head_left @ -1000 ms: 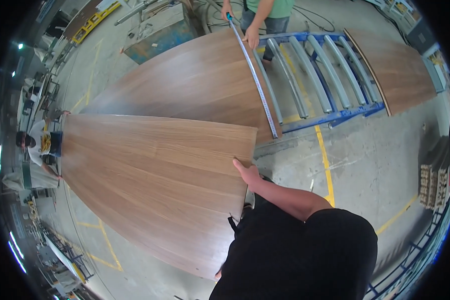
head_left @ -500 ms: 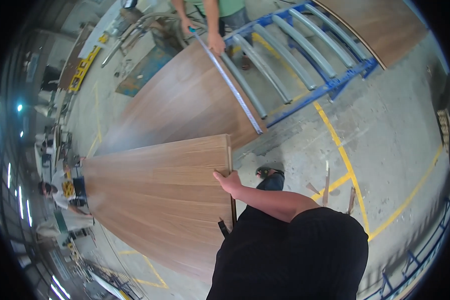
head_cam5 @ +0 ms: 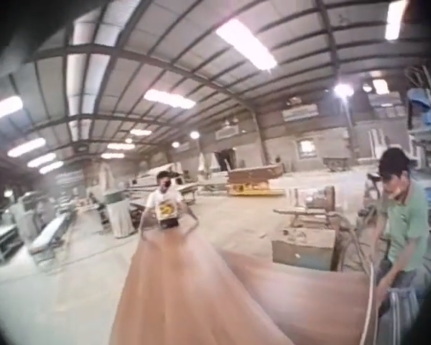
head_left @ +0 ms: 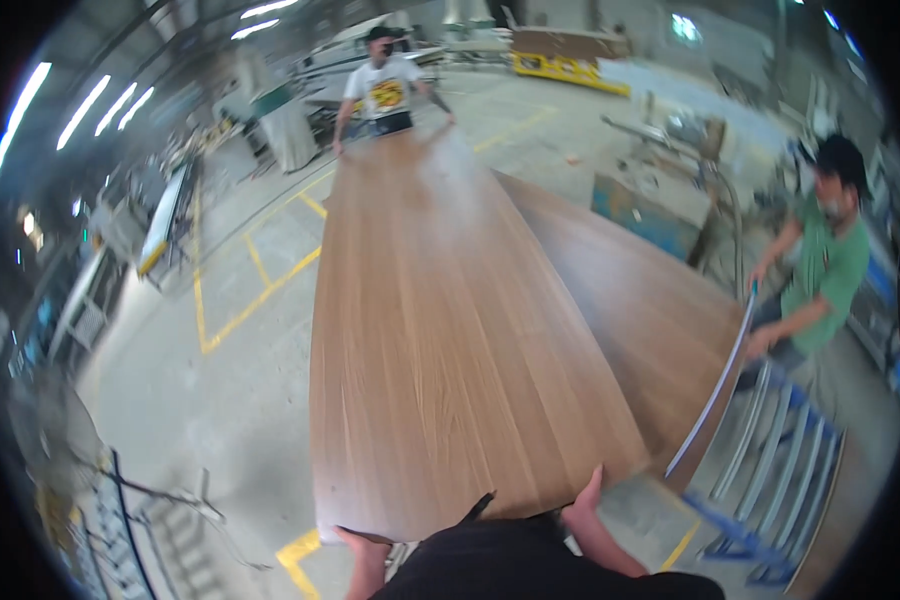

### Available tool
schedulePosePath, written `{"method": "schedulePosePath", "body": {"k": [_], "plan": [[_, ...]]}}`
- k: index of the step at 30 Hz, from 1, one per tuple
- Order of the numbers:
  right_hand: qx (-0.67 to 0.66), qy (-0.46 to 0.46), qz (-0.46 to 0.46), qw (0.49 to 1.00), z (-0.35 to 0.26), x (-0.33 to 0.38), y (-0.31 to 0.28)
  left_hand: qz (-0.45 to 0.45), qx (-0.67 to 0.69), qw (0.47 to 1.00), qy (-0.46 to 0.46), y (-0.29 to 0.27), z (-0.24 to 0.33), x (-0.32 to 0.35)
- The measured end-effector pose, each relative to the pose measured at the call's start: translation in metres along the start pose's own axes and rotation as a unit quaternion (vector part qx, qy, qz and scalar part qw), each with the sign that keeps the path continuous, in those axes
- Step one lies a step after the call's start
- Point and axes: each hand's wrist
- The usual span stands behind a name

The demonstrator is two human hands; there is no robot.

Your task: Moving a large wooden table top onto a support frame within a factory setting.

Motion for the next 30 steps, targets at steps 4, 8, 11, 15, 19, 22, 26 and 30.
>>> {"method": "schedulePosePath", "body": {"k": [4, 8, 11, 15, 19, 22, 26, 30], "plan": [[0.066, -0.033, -0.016, 0.997, 0.073, -0.009, 0.046, -0.278, 0.04, 0.96, -0.006, -0.054, 0.095, -0.062], [0.097, -0.063, -0.047, 0.992, 0.107, -0.019, 0.103, 0.455, -0.115, 0.881, 0.06, -0.013, 0.116, -0.156], [0.179, -0.118, -0.032, 0.976, 0.169, -0.043, 0.175, 0.469, -0.134, 0.868, 0.09, -0.028, 0.193, -0.239], [0.334, -0.134, -0.019, 0.933, 0.218, -0.104, 0.256, 0.097, -0.003, 0.994, 0.048, -0.02, 0.262, -0.333], [0.596, -0.207, 0.027, 0.776, 0.271, -0.145, 0.354, 0.464, -0.174, 0.866, 0.072, 0.114, 0.33, -0.474], [0.172, -0.086, -0.187, 0.963, 0.33, -0.187, 0.472, 0.47, -0.173, 0.863, 0.07, 0.147, 0.394, -0.57], [0.048, 0.027, -0.126, 0.99, 0.393, -0.164, 0.626, 0.471, -0.175, 0.864, 0.024, 0.157, 0.481, -0.704], [0.019, 0.008, -0.077, 0.997, 0.449, -0.216, 0.758, 0.445, -0.167, 0.879, -0.038, 0.191, 0.563, -0.855]]}}
Point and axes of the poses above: each hand's wrist, its own x-axis away from the middle knuckle, its own y-axis out of the palm, z = x × y, and after that the axes turned 4 degrees about z, right-handed
